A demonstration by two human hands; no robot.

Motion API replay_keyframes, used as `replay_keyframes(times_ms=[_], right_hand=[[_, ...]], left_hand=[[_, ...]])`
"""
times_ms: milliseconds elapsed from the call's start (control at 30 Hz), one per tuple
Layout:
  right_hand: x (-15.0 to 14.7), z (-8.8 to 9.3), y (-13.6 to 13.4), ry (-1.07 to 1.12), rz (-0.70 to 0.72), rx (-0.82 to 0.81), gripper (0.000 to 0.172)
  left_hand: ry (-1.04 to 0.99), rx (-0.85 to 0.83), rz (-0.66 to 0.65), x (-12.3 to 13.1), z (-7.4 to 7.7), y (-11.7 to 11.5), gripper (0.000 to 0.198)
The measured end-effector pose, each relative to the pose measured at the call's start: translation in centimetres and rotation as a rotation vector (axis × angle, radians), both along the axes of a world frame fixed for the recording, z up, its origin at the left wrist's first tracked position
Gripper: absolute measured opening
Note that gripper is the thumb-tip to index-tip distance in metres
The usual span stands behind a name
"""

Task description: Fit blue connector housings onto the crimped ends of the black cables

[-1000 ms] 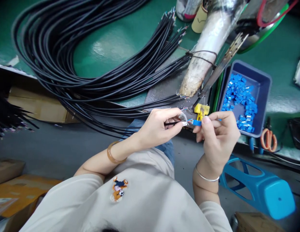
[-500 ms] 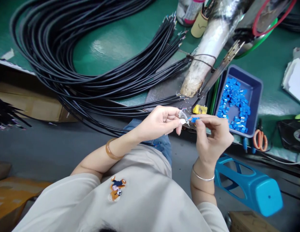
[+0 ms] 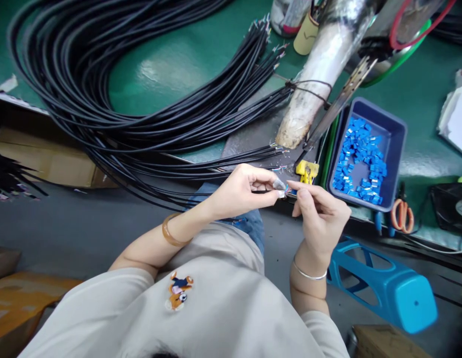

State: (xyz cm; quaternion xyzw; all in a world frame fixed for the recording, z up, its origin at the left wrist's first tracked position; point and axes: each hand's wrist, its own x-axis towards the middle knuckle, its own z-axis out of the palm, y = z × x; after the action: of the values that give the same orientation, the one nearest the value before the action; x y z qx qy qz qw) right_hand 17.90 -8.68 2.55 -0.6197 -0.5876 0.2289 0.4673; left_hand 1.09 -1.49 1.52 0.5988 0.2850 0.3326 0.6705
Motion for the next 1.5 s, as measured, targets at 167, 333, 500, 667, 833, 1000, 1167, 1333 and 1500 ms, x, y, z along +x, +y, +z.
replay_keyframes(times_ms=[167, 333, 500, 667, 833, 1000, 1167, 1333, 1500], right_hand=[[-0.1, -0.2, -0.1, -0.008, -0.065, 0.11, 0.017], [-0.1, -1.1, -0.5, -0.3, -0.05, 0.27, 0.027], [0.6, -1.6, -0.7, -0.491, -0.005, 0.341, 0.03], [0.3, -1.6, -0.4, -0.235, -0.125, 0.454, 0.035], [-0.1, -1.9, 0.2, -0.145, -0.229, 0.527, 0.032], [-0.4, -2.4, 0.6, -0.442, -0.098, 0.477, 0.023], [-0.9, -3.1, 1.2, -0.314, -0.093, 0.467, 0.021], [-0.8, -3.2, 1.5, -0.269, -0.106, 0.45, 0.015], [-0.7, -3.0, 1.6, -0.25, -0.12, 0.437, 0.016]], left_hand=[[-0.009, 0.01, 0.023, 0.0, 0.1, 0.0, 0.01], [-0.033, -0.019, 0.027, 0.0, 0.3, 0.2, 0.008], [-0.009, -0.056, 0.044, -0.1, 0.3, 0.0, 0.014], [0.003, -0.065, 0.06, 0.2, 0.2, -0.1, 0.019], [0.07, 0.038, 0.097, 0.6, 0.0, 0.1, 0.016], [0.091, 0.158, 0.169, 1.4, -0.3, -0.1, 0.017], [0.083, 0.126, 0.213, 1.9, -0.4, -0.1, 0.017], [0.069, 0.087, 0.206, 2.1, 0.0, 0.3, 0.016], [0.057, 0.074, 0.201, 2.2, 0.1, 0.4, 0.016]])
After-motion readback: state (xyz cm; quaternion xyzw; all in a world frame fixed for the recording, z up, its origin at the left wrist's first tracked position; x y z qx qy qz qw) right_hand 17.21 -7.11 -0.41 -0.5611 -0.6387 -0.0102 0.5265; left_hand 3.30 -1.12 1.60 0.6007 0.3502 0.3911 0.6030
